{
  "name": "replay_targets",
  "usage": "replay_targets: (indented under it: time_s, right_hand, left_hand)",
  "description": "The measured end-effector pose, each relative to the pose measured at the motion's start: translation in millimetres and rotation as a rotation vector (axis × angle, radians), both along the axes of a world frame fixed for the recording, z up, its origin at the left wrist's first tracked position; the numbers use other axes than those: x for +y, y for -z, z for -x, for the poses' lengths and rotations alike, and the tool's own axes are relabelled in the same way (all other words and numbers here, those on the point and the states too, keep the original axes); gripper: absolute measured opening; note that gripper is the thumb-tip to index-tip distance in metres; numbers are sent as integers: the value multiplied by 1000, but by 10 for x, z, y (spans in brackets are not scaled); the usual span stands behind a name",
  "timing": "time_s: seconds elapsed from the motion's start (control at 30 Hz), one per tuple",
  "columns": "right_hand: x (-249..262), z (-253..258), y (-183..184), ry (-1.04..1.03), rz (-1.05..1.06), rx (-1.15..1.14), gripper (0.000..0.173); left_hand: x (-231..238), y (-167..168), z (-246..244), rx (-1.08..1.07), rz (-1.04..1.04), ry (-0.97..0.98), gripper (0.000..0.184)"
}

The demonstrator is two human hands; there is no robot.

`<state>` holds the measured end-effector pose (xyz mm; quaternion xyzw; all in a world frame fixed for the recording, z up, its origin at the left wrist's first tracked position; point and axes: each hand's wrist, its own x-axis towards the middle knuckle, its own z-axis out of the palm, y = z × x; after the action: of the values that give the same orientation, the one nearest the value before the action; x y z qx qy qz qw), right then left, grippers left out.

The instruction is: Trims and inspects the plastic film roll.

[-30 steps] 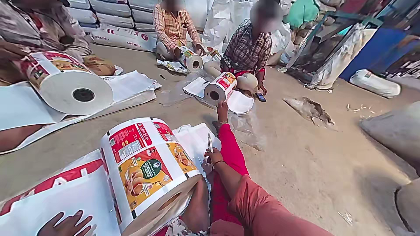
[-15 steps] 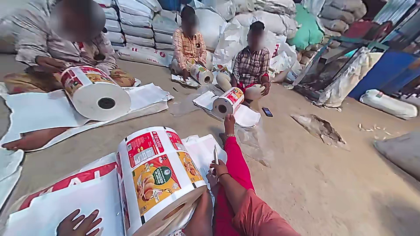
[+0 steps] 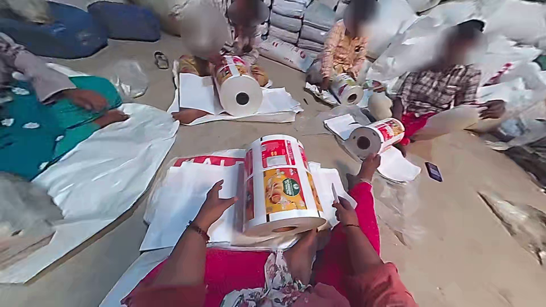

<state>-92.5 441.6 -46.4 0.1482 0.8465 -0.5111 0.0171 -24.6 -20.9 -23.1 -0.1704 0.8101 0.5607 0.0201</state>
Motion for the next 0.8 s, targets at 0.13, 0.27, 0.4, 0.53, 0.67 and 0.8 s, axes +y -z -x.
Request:
replay_targets:
  time_s: [0.13, 0.27, 0.4, 0.53, 0.67, 0.8]
  right_hand:
    - [-321, 105, -626, -57, -62, 88, 43]
    - [-723, 454, -1161, -129, -77, 75, 38]
    - [-1098, 771, -1433, -250, -118, 89, 37]
    - [-1406, 1030, -1576, -382, -213, 64, 43]
    - [-1632, 1163, -1721, -462, -535, 75, 43]
    - [-1732, 1202, -1804, -419, -807, 104, 45]
  left_hand:
    - [27, 19, 25, -29, 7, 185, 99]
    - [-3, 112, 49, -83, 26, 301, 102]
    - [-24, 122, 43, -137, 5, 395, 106]
    - [-47, 171, 70, -112, -30, 440, 110]
    - [-68, 186, 115, -120, -30, 477, 108]
    - [-84, 183, 137, -112, -36, 483, 104]
